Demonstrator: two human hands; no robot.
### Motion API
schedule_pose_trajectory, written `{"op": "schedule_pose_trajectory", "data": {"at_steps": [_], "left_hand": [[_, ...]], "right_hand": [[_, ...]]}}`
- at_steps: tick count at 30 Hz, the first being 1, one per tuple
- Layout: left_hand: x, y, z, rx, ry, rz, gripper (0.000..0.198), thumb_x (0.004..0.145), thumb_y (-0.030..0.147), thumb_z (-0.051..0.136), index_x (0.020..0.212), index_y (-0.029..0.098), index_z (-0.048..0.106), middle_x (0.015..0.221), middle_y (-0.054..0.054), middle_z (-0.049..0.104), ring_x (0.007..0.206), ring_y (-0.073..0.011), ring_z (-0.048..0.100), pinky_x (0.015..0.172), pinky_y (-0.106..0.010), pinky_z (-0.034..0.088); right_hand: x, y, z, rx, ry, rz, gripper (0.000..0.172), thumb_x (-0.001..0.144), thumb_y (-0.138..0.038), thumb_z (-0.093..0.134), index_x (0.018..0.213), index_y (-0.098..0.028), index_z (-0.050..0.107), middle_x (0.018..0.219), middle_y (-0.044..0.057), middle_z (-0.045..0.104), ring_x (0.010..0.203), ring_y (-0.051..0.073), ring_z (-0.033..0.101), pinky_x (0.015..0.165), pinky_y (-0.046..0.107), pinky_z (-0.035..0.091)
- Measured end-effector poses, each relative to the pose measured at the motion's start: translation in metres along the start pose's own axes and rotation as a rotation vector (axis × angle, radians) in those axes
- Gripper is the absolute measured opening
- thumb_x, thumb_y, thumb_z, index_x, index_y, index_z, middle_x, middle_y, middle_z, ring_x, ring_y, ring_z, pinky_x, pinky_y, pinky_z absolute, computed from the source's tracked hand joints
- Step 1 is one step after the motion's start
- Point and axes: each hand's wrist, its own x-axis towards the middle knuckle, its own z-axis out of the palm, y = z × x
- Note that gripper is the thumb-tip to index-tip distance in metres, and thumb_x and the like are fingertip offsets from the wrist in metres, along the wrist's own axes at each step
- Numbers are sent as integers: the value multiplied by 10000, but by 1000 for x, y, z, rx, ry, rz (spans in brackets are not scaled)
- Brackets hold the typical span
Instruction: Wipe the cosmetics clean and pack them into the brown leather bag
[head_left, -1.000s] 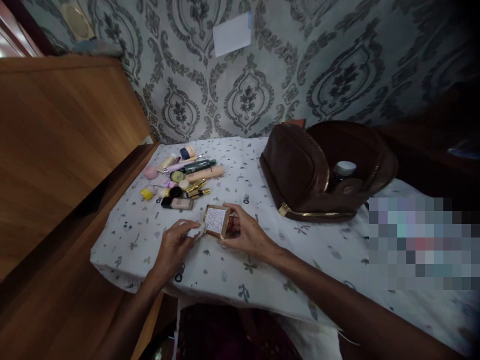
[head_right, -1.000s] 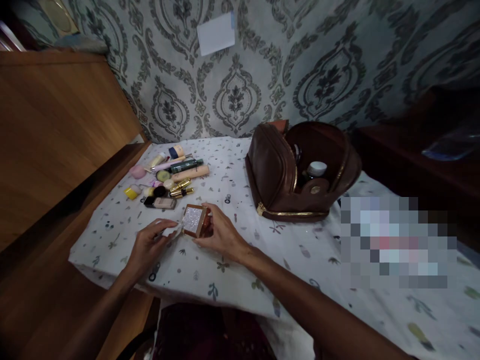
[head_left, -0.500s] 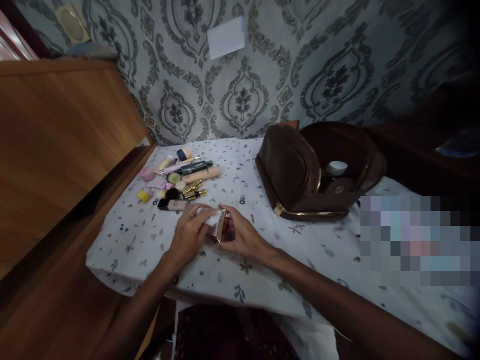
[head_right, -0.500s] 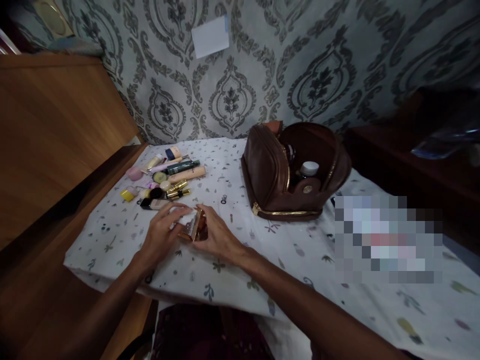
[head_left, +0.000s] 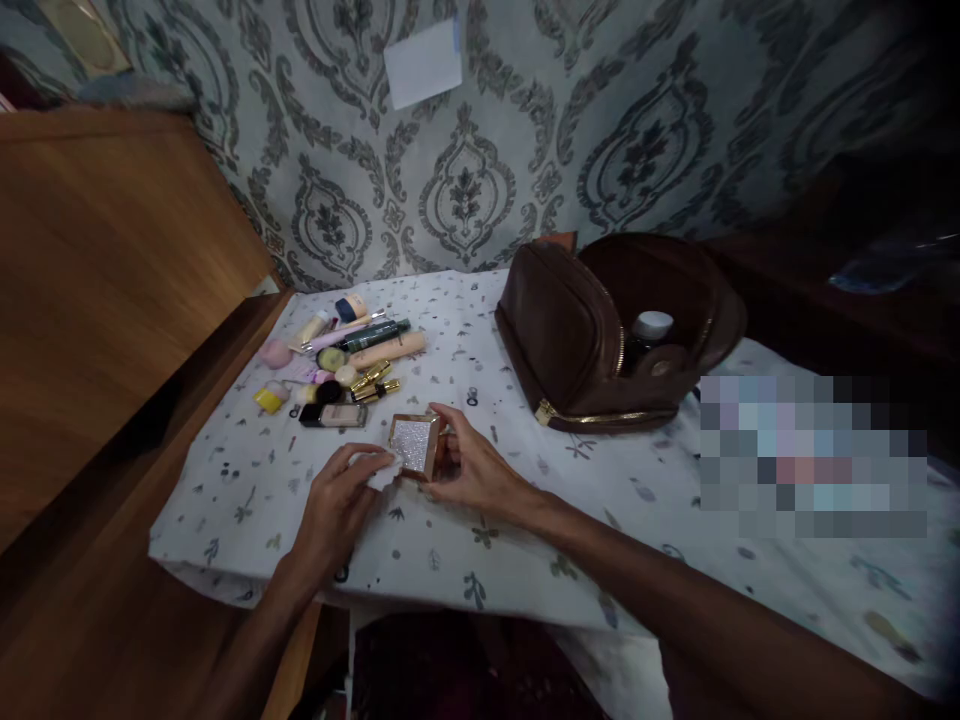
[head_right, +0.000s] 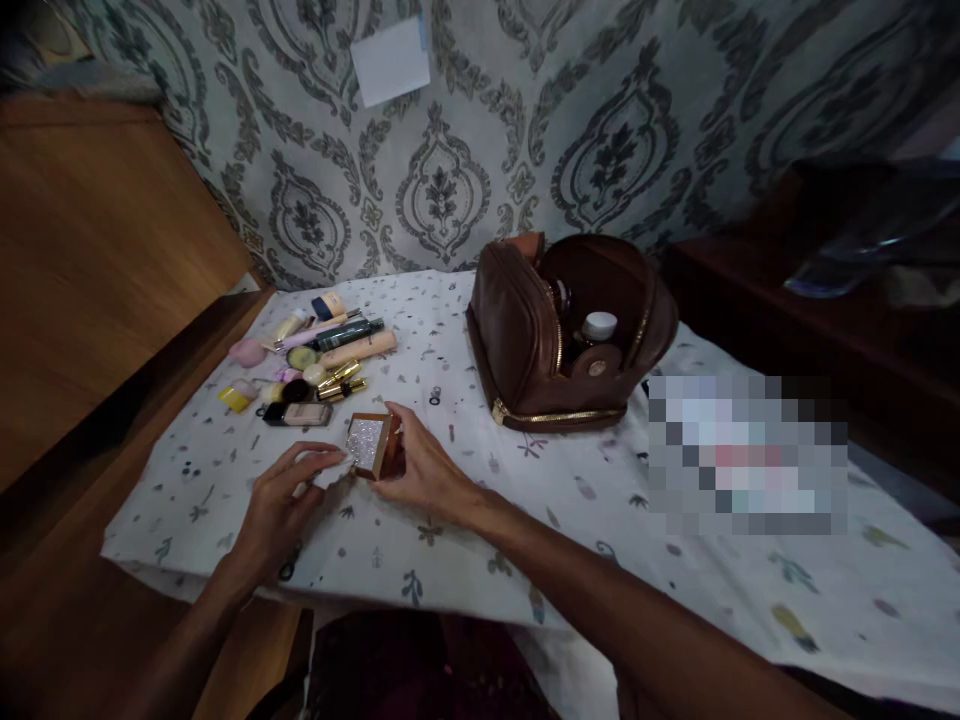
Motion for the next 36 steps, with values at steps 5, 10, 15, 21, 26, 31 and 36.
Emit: {"op": "schedule_pose_trajectory", "data": {"at_steps": [5, 10, 15, 21, 26, 31, 36], "left_hand": [[9, 6, 9, 29, 50, 80, 439, 815, -2, 476, 1145, 237, 638, 1089, -75, 633, 1010, -192, 624, 847, -337, 540], [41, 16, 23, 48, 94, 64, 449, 777, -32, 470, 1107, 211, 654, 1072, -70, 645, 1016, -207, 616, 878, -366, 528], [48, 28, 22, 102, 30, 153, 460, 775, -42, 445, 1110, 196, 651, 1114, -85, 634, 1038, -224, 591, 889, -399, 522], [24, 37, 8, 192, -99, 277, 465, 783, -58, 442, 1135, 194, 613, 1132, -97, 620, 1010, -228, 566, 788, -365, 539], [30, 37, 11, 213, -86, 270, 452, 797, -43, 449, 1145, 194, 616, 1142, -97, 623, 1016, -232, 558, 818, -371, 531], [55, 23, 19, 211, -14, 158, 442, 797, -21, 450, 1117, 198, 664, 1106, -83, 640, 1040, -235, 581, 896, -391, 509], [57, -4, 12, 137, 26, 35, 423, 769, -12, 471, 1041, 213, 704, 1084, -58, 654, 1045, -217, 610, 908, -363, 504]], "right_hand": [[1, -2, 0, 30, -20, 4, 815, 644, -216, 767, 1332, -212, 331, 974, 51, 631, 846, 206, 635, 746, 367, 543], [0, -5, 0, 16, -16, -33, 759, 648, -197, 733, 1302, -201, 347, 938, 34, 607, 833, 197, 613, 735, 352, 529], [-1, -7, 0, -62, 14, -42, 734, 653, -194, 729, 1294, -189, 370, 920, 20, 604, 757, 172, 606, 696, 333, 522], [-1, -1, -2, 37, -13, -68, 793, 645, -230, 772, 1314, -202, 345, 996, 43, 616, 825, 193, 622, 707, 329, 518], [-1, -2, -2, -47, 6, -111, 780, 646, -193, 737, 1327, -199, 357, 1102, 83, 611, 910, 231, 634, 759, 363, 532], [-1, -9, -1, -139, 25, -75, 692, 650, -179, 721, 1269, -175, 411, 965, 53, 627, 819, 208, 622, 727, 356, 531], [-1, -4, 2, -54, 12, -35, 749, 635, -178, 733, 1295, -187, 379, 935, 43, 629, 820, 201, 623, 704, 337, 536]]}}
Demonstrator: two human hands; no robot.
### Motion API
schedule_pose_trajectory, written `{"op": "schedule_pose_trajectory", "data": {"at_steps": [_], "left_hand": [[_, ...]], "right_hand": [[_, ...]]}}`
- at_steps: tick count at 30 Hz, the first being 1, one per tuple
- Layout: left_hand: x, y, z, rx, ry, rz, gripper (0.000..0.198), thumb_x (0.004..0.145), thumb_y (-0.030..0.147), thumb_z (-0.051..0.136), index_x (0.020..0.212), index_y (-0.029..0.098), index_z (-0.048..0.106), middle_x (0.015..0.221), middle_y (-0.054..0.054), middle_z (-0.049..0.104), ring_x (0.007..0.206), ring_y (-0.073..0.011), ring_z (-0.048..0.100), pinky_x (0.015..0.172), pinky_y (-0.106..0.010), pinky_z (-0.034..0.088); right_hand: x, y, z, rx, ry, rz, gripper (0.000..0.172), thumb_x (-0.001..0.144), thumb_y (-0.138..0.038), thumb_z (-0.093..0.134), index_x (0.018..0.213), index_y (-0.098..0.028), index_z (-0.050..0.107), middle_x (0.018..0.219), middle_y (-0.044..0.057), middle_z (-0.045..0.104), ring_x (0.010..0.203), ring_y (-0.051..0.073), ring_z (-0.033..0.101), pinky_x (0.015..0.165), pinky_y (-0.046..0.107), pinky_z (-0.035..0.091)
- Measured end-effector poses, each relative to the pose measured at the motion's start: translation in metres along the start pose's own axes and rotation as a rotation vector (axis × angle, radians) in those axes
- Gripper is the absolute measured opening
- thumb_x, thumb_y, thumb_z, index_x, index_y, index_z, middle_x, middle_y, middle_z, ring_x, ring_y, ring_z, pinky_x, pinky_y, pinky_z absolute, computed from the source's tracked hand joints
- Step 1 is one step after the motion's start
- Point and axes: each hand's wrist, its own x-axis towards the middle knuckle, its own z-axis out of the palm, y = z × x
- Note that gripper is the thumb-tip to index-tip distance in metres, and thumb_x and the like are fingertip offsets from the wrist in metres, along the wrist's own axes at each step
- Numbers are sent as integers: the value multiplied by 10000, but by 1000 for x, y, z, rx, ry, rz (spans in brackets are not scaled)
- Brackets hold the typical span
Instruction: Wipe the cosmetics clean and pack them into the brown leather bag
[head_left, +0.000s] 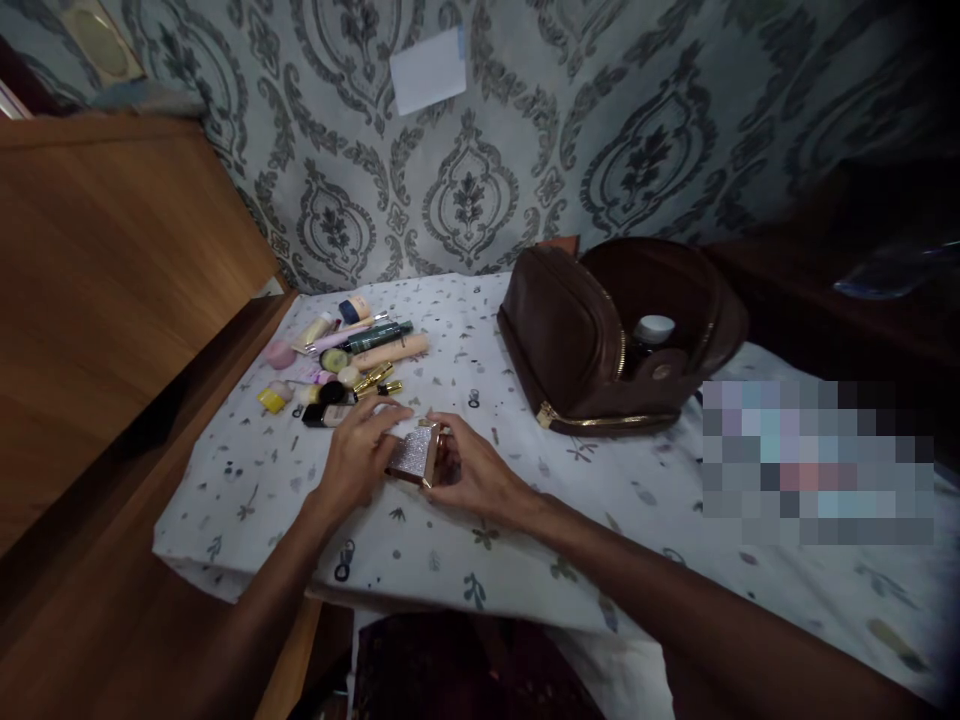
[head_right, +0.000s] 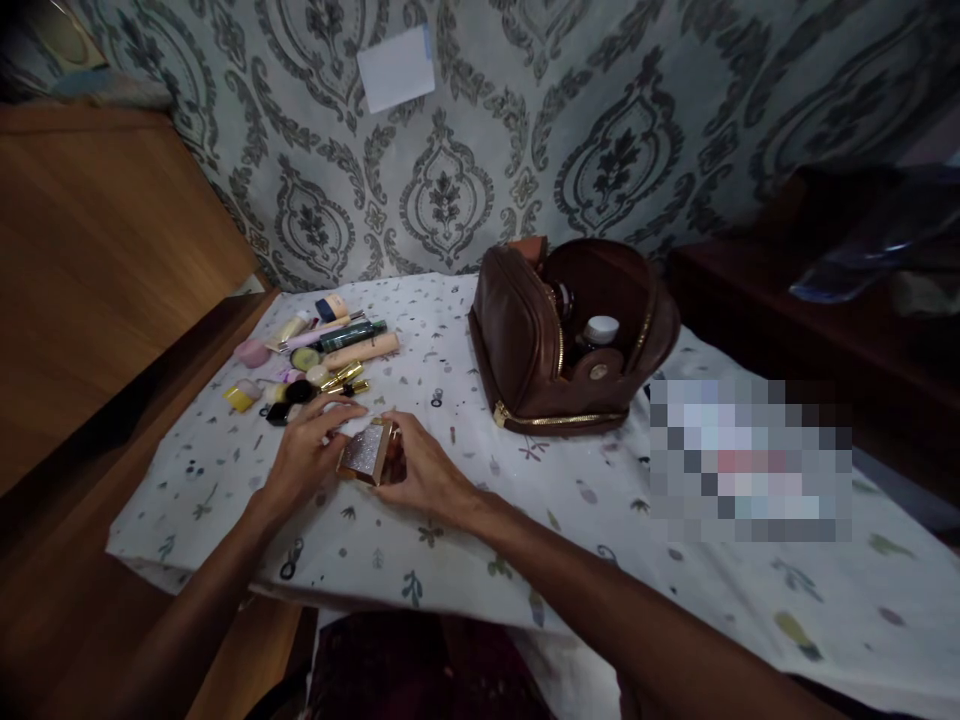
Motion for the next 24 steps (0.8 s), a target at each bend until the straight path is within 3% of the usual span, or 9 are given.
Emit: {"op": "schedule_pose_trajectory", "data": {"at_steps": [6, 13, 18, 24], "left_hand": [[-32, -8, -11, -88, -53, -72, 390, 807, 29, 506, 1088, 228, 690, 1085, -61, 652, 1007, -201, 635, 859, -326, 515], [-59, 5, -4, -141, 47, -272, 286, 859, 109, 547, 1098, 203, 673, 947, -38, 643, 834, -148, 633, 702, -237, 514], [-66, 22, 2, -142, 121, -279, 351, 835, 63, 532, 1119, 223, 662, 987, -41, 622, 894, -161, 629, 728, -260, 532], [-62, 43, 6, -113, 140, -181, 417, 834, 16, 481, 1156, 229, 637, 1045, -57, 603, 963, -176, 623, 793, -296, 544]], "right_hand": [[2, 5, -1, 81, 6, 45, 768, 603, -208, 790, 1265, -206, 402, 926, 29, 635, 789, 184, 632, 660, 311, 534], [4, 1, -2, 309, 3, 163, 776, 576, -208, 824, 1223, -215, 396, 842, -14, 659, 757, 179, 669, 672, 322, 549], [6, -1, -2, 451, 0, 209, 769, 529, -244, 875, 1149, -230, 420, 905, -11, 654, 779, 162, 663, 655, 288, 548], [4, -6, -3, 500, 47, 173, 435, 797, -503, 680, 1054, -217, 477, 927, -5, 596, 697, 135, 646, 670, 337, 579]]}}
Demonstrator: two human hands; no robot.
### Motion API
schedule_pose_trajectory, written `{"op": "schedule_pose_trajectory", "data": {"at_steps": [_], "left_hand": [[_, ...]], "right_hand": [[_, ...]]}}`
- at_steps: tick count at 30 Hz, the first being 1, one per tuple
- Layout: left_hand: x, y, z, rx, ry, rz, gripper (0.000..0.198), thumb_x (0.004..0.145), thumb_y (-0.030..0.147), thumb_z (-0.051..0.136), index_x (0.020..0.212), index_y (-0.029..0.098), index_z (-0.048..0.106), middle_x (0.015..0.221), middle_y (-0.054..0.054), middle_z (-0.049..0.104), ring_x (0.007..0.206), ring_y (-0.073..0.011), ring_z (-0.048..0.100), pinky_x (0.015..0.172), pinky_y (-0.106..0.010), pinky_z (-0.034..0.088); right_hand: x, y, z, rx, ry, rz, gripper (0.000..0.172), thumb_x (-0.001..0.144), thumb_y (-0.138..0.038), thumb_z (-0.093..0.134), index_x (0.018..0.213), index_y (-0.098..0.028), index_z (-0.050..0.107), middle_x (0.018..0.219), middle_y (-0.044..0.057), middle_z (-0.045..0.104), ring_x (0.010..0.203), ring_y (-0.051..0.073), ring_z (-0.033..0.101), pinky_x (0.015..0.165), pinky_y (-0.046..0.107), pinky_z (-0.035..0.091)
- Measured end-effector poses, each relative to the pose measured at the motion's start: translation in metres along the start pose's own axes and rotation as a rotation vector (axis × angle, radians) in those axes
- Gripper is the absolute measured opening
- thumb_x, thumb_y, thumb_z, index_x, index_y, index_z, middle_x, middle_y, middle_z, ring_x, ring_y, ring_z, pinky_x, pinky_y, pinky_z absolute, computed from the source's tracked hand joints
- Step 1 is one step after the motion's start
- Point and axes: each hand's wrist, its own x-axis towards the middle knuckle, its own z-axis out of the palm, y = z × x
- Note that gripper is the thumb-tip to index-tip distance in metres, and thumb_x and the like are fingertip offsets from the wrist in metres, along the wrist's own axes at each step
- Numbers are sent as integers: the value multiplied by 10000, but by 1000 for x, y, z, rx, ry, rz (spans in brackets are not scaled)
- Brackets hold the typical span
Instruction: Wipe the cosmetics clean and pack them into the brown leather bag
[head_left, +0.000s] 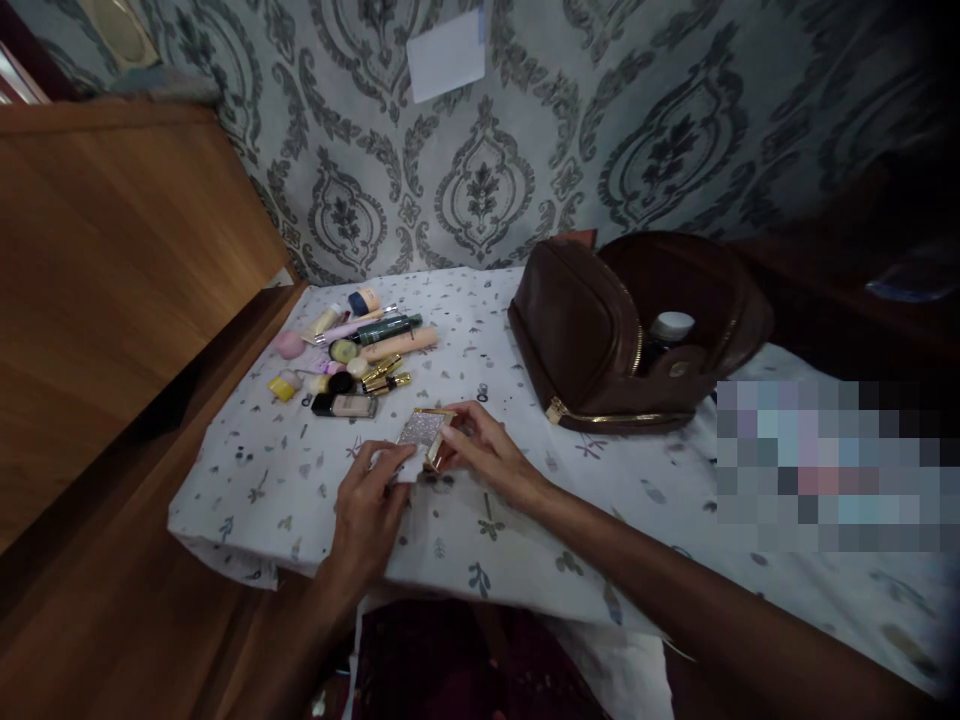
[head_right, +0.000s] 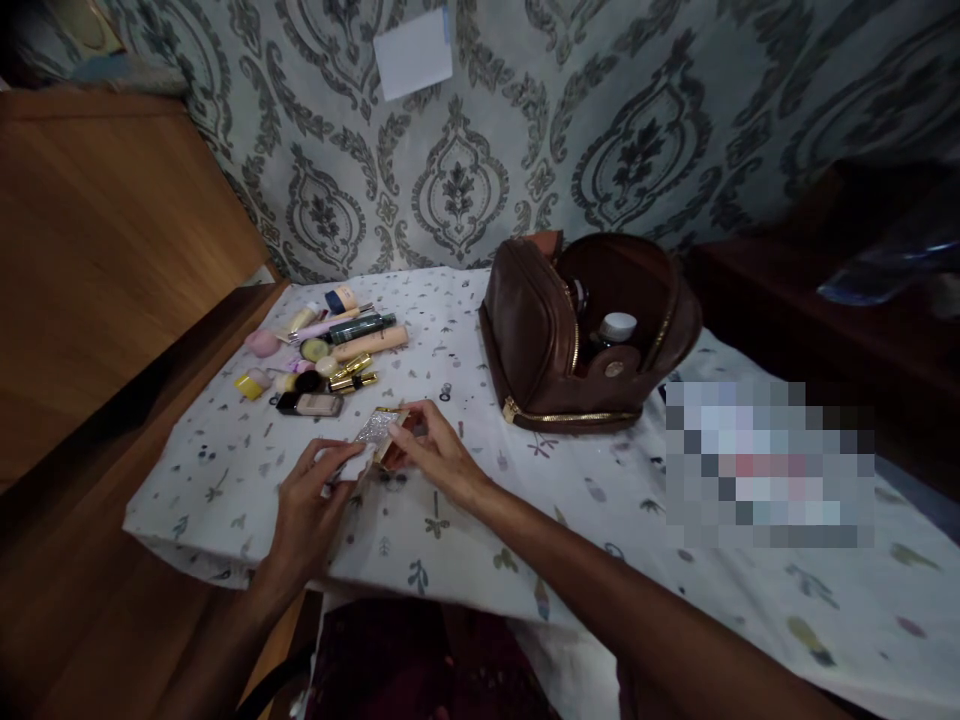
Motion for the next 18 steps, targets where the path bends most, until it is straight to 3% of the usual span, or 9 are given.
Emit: {"op": "schedule_pose_trajectory", "data": {"at_steps": [5, 10, 13, 18], "left_hand": [[-7, 14, 9, 20, 2, 160, 499, 814, -31, 469, 1222, 225, 595, 1122, -84, 585, 1050, -192, 595, 877, -336, 539], [-8, 15, 10, 29, 34, 182, 525, 817, -36, 463, 1238, 253, 587, 1147, -82, 585, 1063, -196, 599, 881, -343, 544], [0, 11, 4, 33, 104, 150, 513, 815, -34, 449, 1215, 250, 599, 1108, -68, 593, 1047, -186, 605, 838, -309, 549], [16, 0, -8, 21, 195, -27, 366, 845, 49, 502, 1137, 221, 640, 1065, -64, 593, 973, -178, 618, 674, -242, 542]], "right_hand": [[1, 5, -1, 57, 88, 23, 417, 740, -476, 745, 951, -218, 496, 890, -21, 588, 665, 114, 610, 565, 257, 538], [3, 3, -3, 283, 127, 118, 454, 683, -388, 808, 1034, -217, 577, 924, 10, 645, 781, 141, 643, 655, 264, 556], [3, -1, -4, 362, 92, 140, 456, 685, -344, 809, 1074, -201, 618, 946, 40, 676, 775, 157, 654, 684, 301, 569], [3, -4, -4, 399, 51, 156, 411, 707, -298, 791, 1075, -190, 640, 1008, 62, 692, 788, 165, 661, 673, 302, 564]]}}
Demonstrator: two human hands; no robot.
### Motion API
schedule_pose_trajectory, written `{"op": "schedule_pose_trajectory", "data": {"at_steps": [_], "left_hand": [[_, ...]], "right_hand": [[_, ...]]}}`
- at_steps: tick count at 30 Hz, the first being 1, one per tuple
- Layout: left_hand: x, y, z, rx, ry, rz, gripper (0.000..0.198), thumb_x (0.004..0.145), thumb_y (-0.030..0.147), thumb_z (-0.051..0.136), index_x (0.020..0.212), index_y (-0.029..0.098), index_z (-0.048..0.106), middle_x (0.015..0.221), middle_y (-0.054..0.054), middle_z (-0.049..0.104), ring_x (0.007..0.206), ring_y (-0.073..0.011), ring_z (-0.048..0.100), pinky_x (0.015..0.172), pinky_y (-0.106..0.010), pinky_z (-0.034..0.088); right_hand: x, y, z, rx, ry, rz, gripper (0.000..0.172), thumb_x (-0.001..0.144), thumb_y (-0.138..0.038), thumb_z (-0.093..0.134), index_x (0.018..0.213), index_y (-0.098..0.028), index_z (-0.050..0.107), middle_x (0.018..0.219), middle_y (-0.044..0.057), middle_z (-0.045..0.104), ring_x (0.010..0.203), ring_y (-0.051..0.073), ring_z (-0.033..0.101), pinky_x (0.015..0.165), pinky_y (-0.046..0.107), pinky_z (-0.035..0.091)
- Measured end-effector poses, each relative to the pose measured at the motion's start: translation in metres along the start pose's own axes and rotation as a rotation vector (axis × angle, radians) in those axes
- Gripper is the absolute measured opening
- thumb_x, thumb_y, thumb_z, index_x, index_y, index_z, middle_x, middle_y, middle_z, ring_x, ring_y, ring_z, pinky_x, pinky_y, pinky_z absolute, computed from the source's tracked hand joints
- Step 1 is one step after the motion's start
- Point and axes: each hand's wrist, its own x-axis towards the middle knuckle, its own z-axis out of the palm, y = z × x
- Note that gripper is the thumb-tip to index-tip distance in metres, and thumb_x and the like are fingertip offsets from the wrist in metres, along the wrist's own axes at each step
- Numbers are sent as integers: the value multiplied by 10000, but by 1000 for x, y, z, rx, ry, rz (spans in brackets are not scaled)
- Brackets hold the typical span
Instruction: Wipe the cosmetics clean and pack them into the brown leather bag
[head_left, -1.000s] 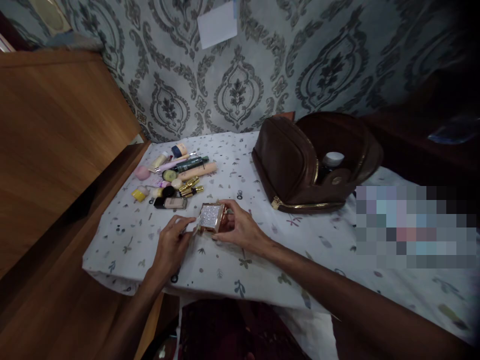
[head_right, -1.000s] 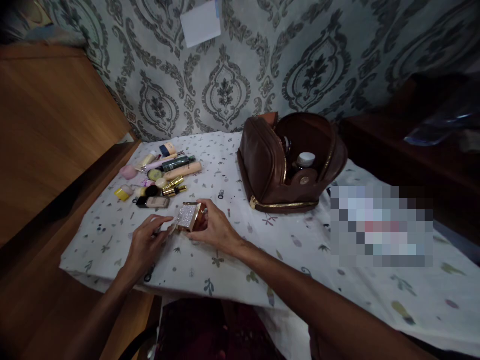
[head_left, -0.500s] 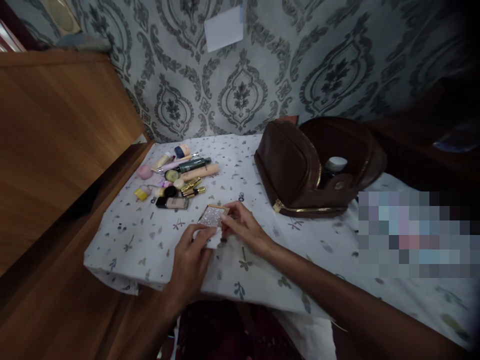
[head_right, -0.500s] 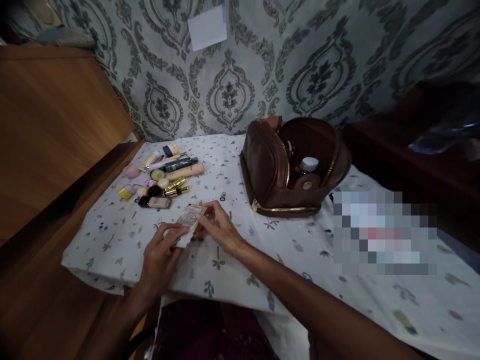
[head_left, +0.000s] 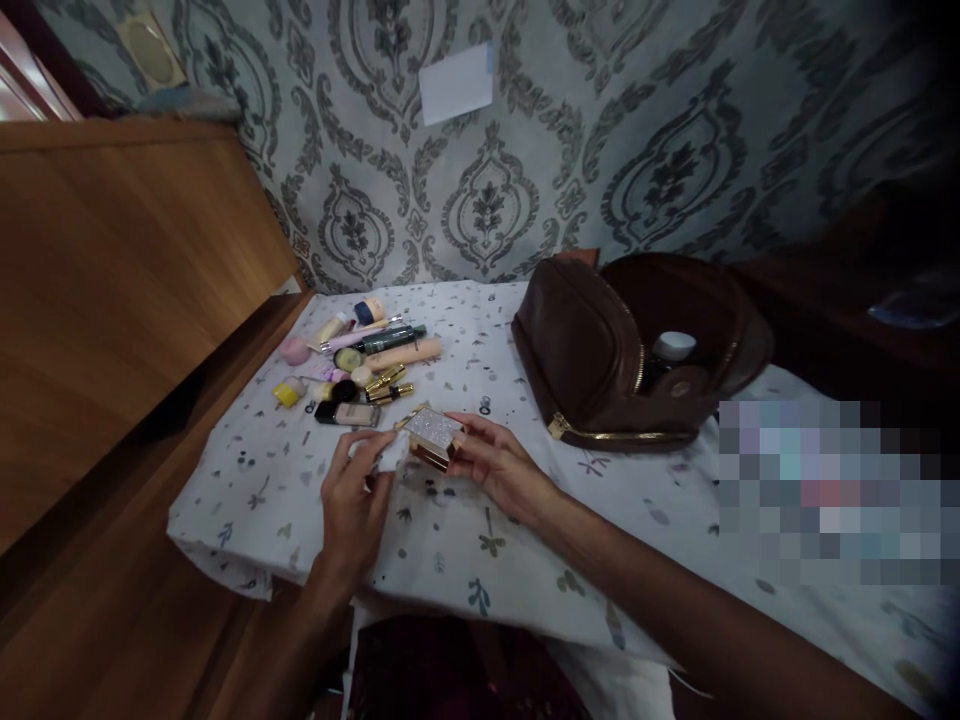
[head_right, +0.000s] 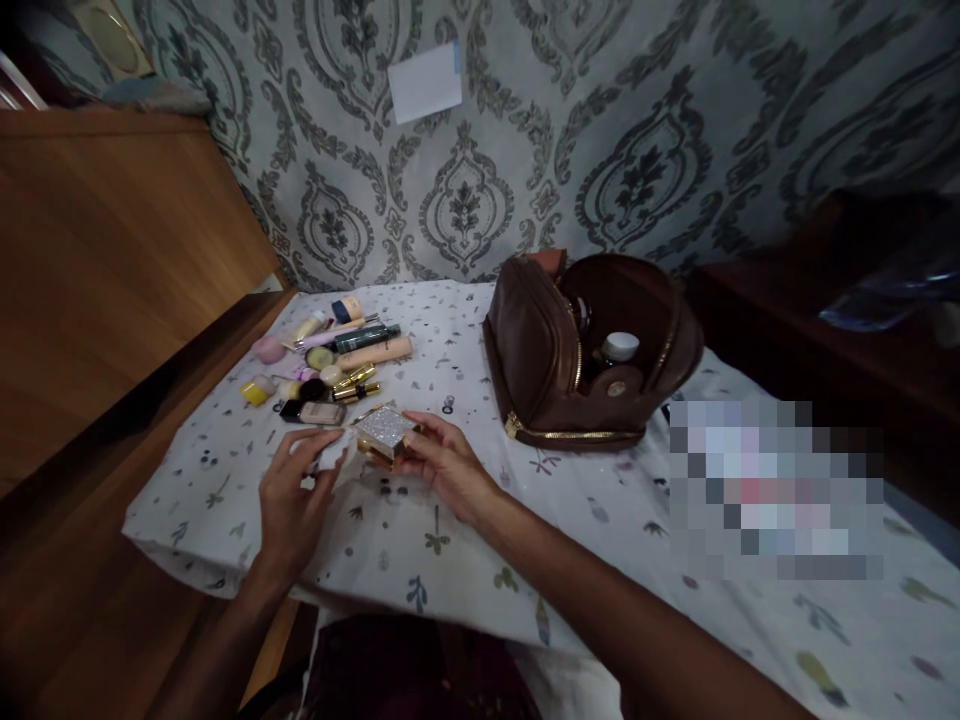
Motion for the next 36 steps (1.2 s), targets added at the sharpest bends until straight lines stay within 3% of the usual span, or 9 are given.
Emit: {"op": "schedule_pose_trajectory", "data": {"at_steps": [4, 9, 12, 15, 20, 24, 29, 36], "left_hand": [[2, 2, 3, -12, 7, -23, 340, 849, 57, 507, 1124, 211, 635, 1057, -67, 592, 986, -185, 607, 705, -259, 547], [-14, 16, 18, -48, -103, 120, 437, 842, 8, 471, 1197, 229, 598, 1095, -74, 577, 1050, -191, 596, 860, -319, 542], [-19, 23, 22, -89, -137, 157, 481, 841, -6, 451, 1231, 245, 581, 1114, -81, 566, 1056, -192, 600, 861, -325, 547], [-16, 26, 17, -153, -117, 135, 451, 855, 15, 456, 1211, 255, 595, 1091, -76, 580, 1023, -185, 611, 810, -300, 561], [-1, 33, 4, -248, -67, -30, 273, 884, 129, 552, 1103, 250, 661, 1039, -54, 627, 979, -183, 619, 778, -279, 537], [12, 40, -2, -397, -164, -206, 147, 881, 266, 614, 986, 218, 705, 943, -41, 660, 888, -177, 618, 708, -247, 495], [21, 36, -4, -621, -296, -414, 145, 861, 318, 641, 859, 180, 683, 786, 6, 636, 736, -126, 582, 675, -212, 455], [31, 26, 2, -929, -109, -673, 278, 753, 397, 761, 852, 169, 636, 650, 66, 570, 506, -43, 467, 467, -141, 393]], "right_hand": [[-1, 0, 0, 28, -5, 7, 409, 711, -300, 793, 1068, -209, 617, 998, 46, 693, 796, 164, 667, 724, 327, 563], [-1, -1, 1, 124, 43, 28, 434, 691, -272, 805, 1059, -235, 578, 807, -20, 666, 731, 137, 655, 713, 286, 540], [0, -3, 1, 154, 33, 50, 417, 713, -277, 775, 1077, -261, 572, 753, -44, 637, 654, 128, 625, 638, 263, 513], [0, -5, 1, 154, -14, 72, 337, 772, -322, 706, 1080, -286, 572, 831, -22, 668, 713, 155, 641, 651, 286, 511], [0, -8, -1, 121, 5, 116, 269, 814, -345, 652, 1075, -304, 597, 951, -9, 692, 749, 157, 641, 628, 268, 495], [0, -12, -2, 83, 19, 86, 261, 785, -340, 666, 1036, -279, 635, 919, -12, 688, 731, 160, 627, 620, 257, 485], [-2, -17, 0, -41, -41, 48, 212, 766, -345, 656, 952, -243, 667, 923, 1, 691, 776, 176, 631, 649, 255, 482], [-6, -21, 1, 62, -163, 122, 235, 736, -325, 719, 951, -228, 713, 983, 8, 713, 795, 161, 645, 698, 254, 488]]}}
